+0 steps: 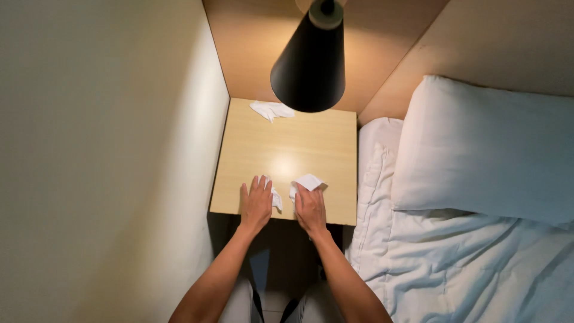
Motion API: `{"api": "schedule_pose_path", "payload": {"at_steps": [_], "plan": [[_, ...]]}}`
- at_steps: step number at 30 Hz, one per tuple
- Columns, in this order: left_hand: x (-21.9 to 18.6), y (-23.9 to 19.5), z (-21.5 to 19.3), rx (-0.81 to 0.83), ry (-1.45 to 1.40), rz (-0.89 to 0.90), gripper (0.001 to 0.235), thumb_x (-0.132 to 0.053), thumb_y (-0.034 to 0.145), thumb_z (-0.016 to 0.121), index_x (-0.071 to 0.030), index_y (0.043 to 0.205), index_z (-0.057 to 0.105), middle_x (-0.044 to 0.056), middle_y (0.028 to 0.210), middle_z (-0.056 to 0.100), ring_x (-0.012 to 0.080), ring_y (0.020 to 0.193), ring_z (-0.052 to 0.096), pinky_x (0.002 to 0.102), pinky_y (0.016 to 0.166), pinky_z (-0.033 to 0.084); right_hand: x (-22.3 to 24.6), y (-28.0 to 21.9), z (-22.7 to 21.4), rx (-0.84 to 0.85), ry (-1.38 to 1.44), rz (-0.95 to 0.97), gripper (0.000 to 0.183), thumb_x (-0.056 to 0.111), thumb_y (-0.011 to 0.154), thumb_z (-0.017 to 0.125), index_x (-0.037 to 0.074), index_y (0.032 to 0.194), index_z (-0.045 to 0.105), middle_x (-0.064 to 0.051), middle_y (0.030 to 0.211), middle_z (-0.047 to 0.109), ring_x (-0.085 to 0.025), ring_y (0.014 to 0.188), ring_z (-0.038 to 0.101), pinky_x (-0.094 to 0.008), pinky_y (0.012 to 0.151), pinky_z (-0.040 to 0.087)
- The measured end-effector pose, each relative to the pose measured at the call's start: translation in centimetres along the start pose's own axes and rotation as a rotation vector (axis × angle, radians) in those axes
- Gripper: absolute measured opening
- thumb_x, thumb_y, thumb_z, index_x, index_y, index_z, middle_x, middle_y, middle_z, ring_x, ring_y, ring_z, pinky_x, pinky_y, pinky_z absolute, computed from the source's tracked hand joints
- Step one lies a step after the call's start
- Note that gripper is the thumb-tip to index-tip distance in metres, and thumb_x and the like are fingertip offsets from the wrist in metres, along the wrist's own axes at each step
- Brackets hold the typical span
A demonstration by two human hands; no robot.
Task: Wiping down various surfaces in a hotel room including a nightstand, bed edge, and desk using tissues.
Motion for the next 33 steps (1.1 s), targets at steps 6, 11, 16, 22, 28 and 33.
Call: {"api": "schedule_pose_path", "payload": {"at_steps": [6,11,16,22,28,33], "plan": [[-0.2,1.2,-0.1,-0.065,-0.145,-0.044,0.041,-0.021,0.093,0.057,-0.010,0.131,0.065,0.012,0.148,0.054,0.0342,0.143,0.041,0.061,0.118,0.025,-2.5,0.2,3.8,-0.114,-0.215,-0.215,0.055,0.024,0.095,0.060,0.001,0.145,0.053,-0.027,0.138,0.056,-0.044,0.133,0.047,-0.058,0.117,0.027],[1.5,1.0,2.7,-0.245,-0.183,0.007,0.038,-0.019,0.099,0.053,-0.008,0.133,0.066,0.012,0.146,0.059,0.0342,0.142,0.046,0.058,0.120,0.027,-4.4,1.4,6.3,-0.015,-0.320,-0.122,0.061,0.033,0.098,0.053,0.007,0.152,0.045,-0.024,0.145,0.051,-0.043,0.137,0.041,-0.059,0.119,0.022],[1.1,-0.4,5.0,-0.310,-0.099,0.066,0.045,-0.022,0.103,0.049,0.001,0.140,0.058,0.018,0.150,0.056,0.0368,0.144,0.045,0.053,0.121,0.030,-5.2,0.3,7.6,0.070,-0.375,-0.050,0.066,0.038,0.102,0.044,0.013,0.162,0.034,-0.021,0.151,0.046,-0.043,0.144,0.037,-0.059,0.125,0.017],[0.5,1.6,6.3,-0.292,-0.089,0.049,0.055,-0.032,0.105,0.047,0.007,0.144,0.049,0.026,0.155,0.045,0.0387,0.147,0.039,0.051,0.122,0.028,-6.4,1.5,8.5,0.121,-0.418,0.026,0.067,0.041,0.099,0.041,0.015,0.161,0.032,-0.021,0.156,0.040,-0.044,0.145,0.032,-0.060,0.122,0.012],[0.9,3.2,8.5,-0.089,0.093,0.019,0.063,-0.040,0.106,0.036,0.006,0.150,0.039,0.024,0.160,0.034,0.0363,0.151,0.027,0.052,0.121,0.018,-6.4,1.1,8.4,0.085,-0.393,0.012,0.067,0.041,0.101,0.038,0.013,0.161,0.030,-0.022,0.157,0.040,-0.044,0.147,0.032,-0.059,0.123,0.012],[3.8,6.3,8.6,-0.010,0.060,-0.074,0.071,-0.049,0.106,0.029,0.002,0.156,0.028,0.020,0.165,0.023,0.0336,0.154,0.017,0.055,0.122,0.009,-5.9,1.5,7.0,0.205,-0.385,0.207,0.070,0.042,0.103,0.034,0.015,0.167,0.023,-0.023,0.157,0.039,-0.042,0.150,0.027,-0.056,0.128,0.007]]}}
Point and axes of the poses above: each hand's wrist, its own y-axis towards the middle knuckle, its own z-axis out of the palm, x = y × z, the point moved 5 cm from there along y, towards the middle knuckle
